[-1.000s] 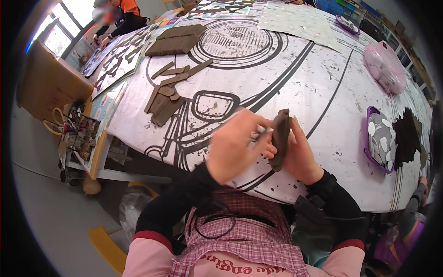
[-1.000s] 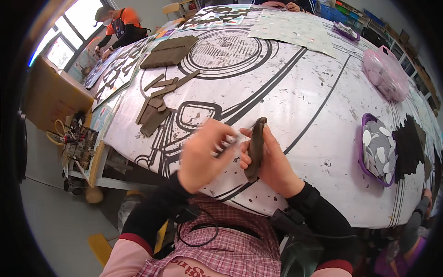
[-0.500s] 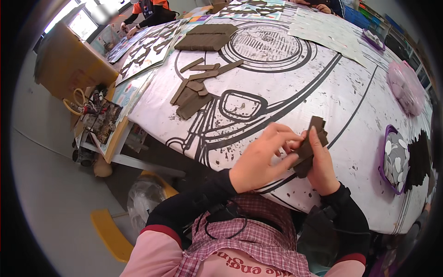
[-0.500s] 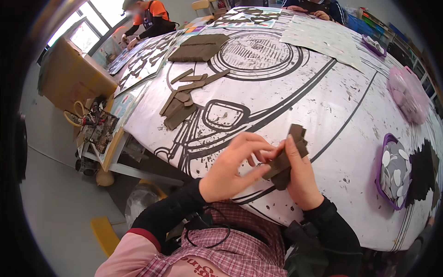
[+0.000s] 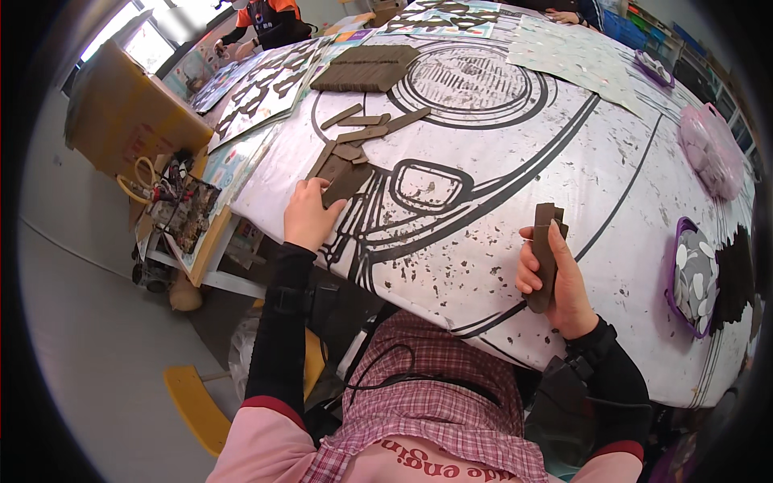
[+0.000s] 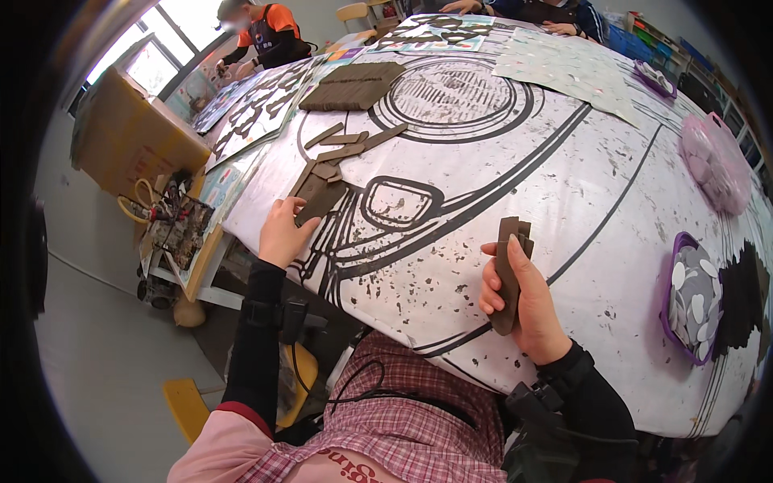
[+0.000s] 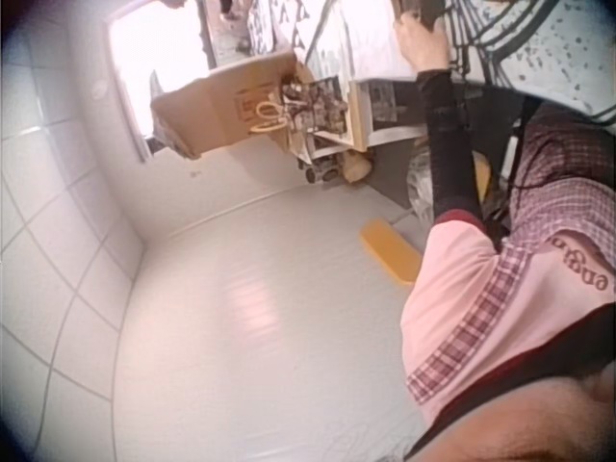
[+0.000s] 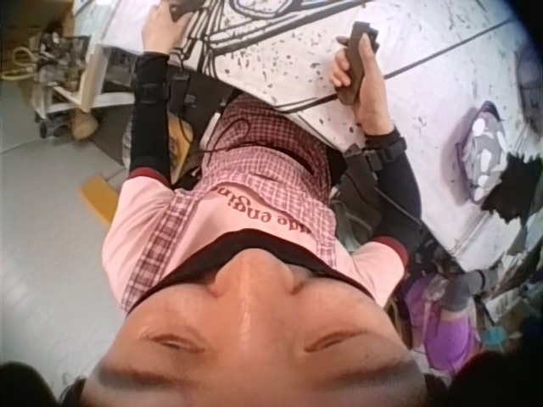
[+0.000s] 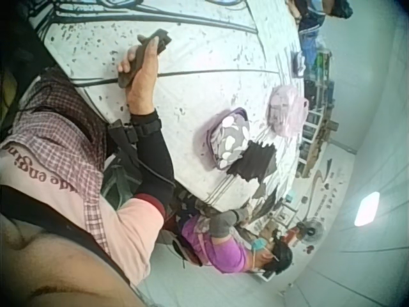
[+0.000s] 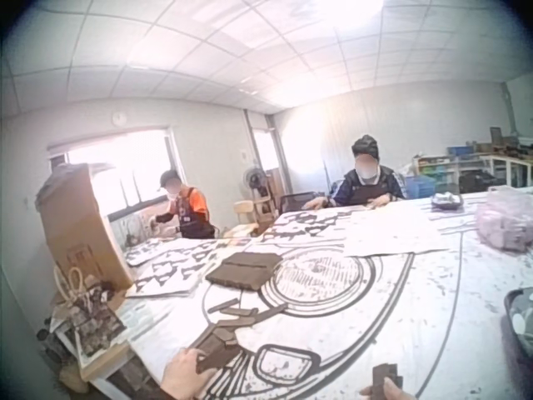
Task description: The recorder is picking up, stacking, and organizing brown fabric pieces, which appear to be components for shoe manufacturing, on a large work table.
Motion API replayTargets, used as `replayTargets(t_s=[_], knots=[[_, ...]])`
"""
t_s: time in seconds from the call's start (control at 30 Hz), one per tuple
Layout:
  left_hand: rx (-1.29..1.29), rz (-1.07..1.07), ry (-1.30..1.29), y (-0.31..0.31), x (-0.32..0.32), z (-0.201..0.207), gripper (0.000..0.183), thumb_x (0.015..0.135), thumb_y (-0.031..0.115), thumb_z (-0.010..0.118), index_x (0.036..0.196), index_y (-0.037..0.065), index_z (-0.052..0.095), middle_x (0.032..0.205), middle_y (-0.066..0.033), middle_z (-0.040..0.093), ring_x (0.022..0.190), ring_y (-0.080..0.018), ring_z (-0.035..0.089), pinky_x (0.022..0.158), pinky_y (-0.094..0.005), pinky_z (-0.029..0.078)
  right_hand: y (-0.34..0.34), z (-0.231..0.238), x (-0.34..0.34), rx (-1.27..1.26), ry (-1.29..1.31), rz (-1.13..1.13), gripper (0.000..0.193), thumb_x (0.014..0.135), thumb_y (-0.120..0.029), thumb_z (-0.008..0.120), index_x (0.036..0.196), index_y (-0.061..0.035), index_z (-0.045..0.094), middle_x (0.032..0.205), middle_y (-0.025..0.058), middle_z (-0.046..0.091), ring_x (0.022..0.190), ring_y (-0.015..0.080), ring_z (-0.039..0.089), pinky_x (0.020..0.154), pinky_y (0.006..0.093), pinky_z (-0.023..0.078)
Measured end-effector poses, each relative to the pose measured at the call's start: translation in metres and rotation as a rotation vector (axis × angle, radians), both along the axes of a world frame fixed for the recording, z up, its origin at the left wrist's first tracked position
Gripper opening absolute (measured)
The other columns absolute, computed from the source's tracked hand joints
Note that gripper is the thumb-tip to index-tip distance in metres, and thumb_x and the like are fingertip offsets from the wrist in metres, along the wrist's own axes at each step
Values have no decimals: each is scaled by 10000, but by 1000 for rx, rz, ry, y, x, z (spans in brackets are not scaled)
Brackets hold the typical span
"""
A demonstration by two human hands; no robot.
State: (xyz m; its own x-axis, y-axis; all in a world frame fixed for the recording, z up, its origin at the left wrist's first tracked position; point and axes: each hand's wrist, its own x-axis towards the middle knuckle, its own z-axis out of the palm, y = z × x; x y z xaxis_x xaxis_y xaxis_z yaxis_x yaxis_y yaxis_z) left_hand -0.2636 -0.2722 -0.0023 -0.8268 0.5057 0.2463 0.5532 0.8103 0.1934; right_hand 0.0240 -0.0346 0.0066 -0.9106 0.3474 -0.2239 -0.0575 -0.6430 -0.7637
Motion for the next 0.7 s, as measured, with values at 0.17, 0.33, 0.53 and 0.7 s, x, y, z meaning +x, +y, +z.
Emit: replayTargets(t_s=[0.17,0.33,0.53,0.7], knots=[[241,-109,-92,6,9,-5,360,736,128,720,1045,62,547,1004,-112,535,896,-273,583,753,-366,480,1,-2,-2,4,-14,-18,526,961,-490,420,1137,6,420,694,-1,398,507,74,356,530,240,378],[302,-101,-81,8,13,-1,352,743,101,703,1060,73,553,1006,-105,531,883,-265,581,749,-360,481,2,-4,-4,8,-5,-9,523,962,-487,419,1139,5,421,699,1,404,508,73,359,532,241,381],[250,-111,22,4,15,-5,341,738,80,699,1061,81,587,1049,-102,533,905,-292,577,780,-383,477,2,-3,-3,2,4,2,527,960,-490,421,1137,6,422,702,6,407,509,74,364,534,241,387],[218,-213,190,9,27,-3,339,740,76,693,1064,90,597,1076,-97,534,937,-296,579,778,-381,479,2,-3,-1,5,0,-8,532,957,-494,424,1137,7,421,702,8,407,508,75,366,533,241,388]])
